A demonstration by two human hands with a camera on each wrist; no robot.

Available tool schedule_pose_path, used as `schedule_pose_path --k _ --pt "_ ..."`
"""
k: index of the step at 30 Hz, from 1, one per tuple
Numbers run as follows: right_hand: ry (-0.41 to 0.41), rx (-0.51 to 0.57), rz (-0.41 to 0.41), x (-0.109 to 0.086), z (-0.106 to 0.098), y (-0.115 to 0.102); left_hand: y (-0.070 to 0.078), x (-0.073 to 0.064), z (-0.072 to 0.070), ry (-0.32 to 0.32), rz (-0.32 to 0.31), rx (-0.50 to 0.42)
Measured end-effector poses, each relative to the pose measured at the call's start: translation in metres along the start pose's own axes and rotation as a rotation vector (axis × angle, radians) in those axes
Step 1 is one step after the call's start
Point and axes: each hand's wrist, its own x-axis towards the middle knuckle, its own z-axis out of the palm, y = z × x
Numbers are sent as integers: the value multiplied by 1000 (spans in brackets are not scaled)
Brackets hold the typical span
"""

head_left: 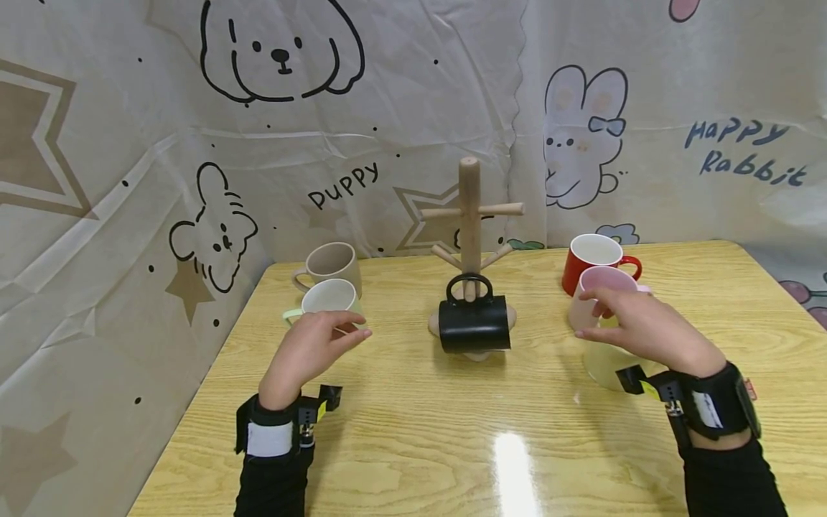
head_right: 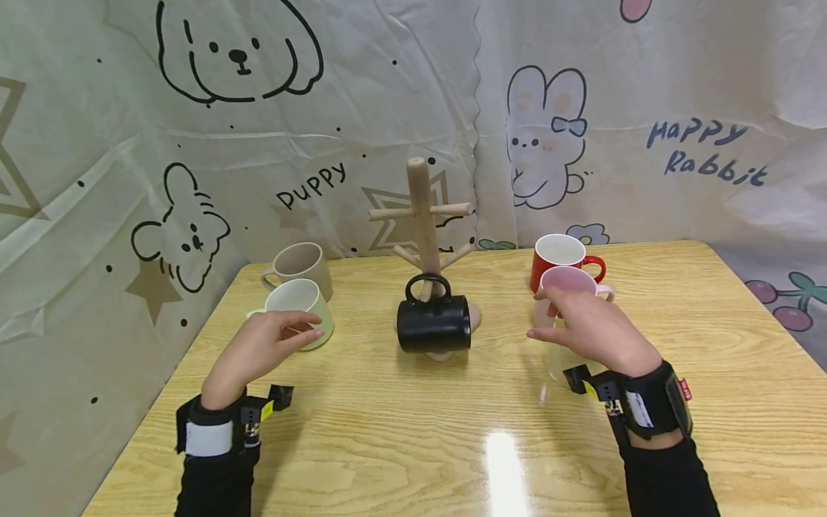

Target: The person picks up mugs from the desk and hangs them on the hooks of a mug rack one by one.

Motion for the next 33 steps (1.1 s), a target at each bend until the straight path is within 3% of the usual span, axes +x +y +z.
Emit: schedule_pose_path --k 12,25,28,33 --pt "27 -12 -4 2 2 -4 0 0 2 -2 1 6" --pt "162 -55 -39 8 10 -22 1 1 2 -1 4 13" --pt "243 -68 -38 8 10 -26 1 0 1 -4 4 10" --pt "460 -27 -74 8 10 -32 1 0 -1 -7 -1 2"
